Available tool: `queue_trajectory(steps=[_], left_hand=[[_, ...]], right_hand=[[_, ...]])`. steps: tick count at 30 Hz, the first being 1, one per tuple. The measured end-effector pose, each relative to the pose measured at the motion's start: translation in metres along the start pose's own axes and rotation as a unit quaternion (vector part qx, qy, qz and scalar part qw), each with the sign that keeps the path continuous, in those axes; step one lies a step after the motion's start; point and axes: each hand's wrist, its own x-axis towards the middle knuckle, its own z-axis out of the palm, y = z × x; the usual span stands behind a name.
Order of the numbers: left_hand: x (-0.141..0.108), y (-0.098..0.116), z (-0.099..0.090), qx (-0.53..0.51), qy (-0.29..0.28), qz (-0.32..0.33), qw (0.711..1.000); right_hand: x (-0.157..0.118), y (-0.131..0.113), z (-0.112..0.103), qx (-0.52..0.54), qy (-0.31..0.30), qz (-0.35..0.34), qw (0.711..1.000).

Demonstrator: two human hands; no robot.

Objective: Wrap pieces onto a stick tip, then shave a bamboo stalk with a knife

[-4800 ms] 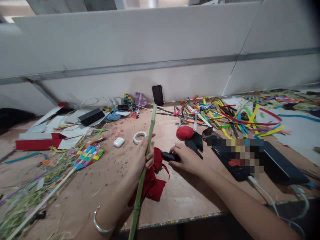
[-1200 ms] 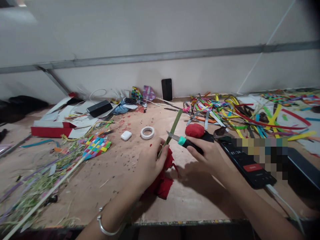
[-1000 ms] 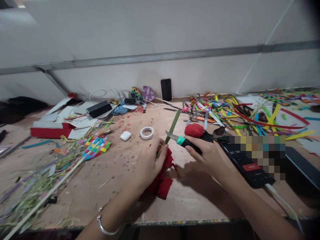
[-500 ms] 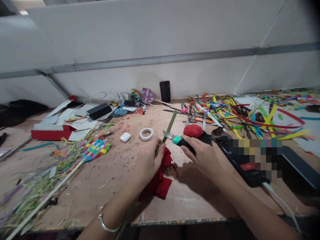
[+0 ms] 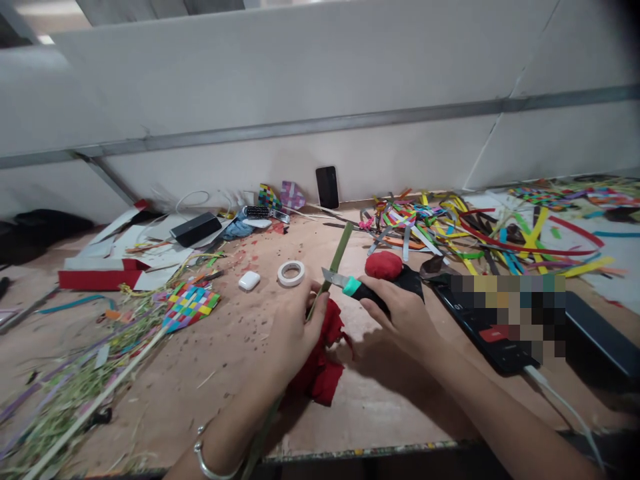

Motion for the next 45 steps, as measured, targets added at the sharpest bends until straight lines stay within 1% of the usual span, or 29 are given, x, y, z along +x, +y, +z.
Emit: queue_trajectory(steps=[7, 13, 20, 26, 32, 45], left_hand=[[-0.0013, 0.0032, -0.0019, 0.028, 0.006, 0.010, 1.000], [-0.0022, 0.0023, -0.0016, 0.024, 0.008, 0.015, 1.000], [-0.0019, 0.0007, -0.0010, 0.020, 0.013, 0.021, 0.999], [-0.0022, -0.0009, -0.0003, 0.001, 0.003, 0.020, 1.000], [-0.0019, -0.0012, -0.0007, 0.017, 0.008, 0.025, 1.000], [-0.0022, 0.0027, -0.0039, 0.036, 0.015, 0.039, 0.998]], right_hand=[[0.0003, 0.0028, -0.0049, 0.026, -0.013, -0.007, 1.000], [0.0009, 0.0018, -0.0054, 0.029, 0.006, -0.017, 0.999], [-0.0010, 0.0033, -0.0049, 0.057, 0.034, 0.001, 0.998], [0.0006, 0.0018, -0.0062, 0.067, -0.009, 0.001, 0.998], [0.0002, 0.0035, -0.0064, 0.073, -0.020, 0.021, 0.997], [0.0004, 0.0048, -0.0066, 0.091, -0.024, 0.022, 0.995]])
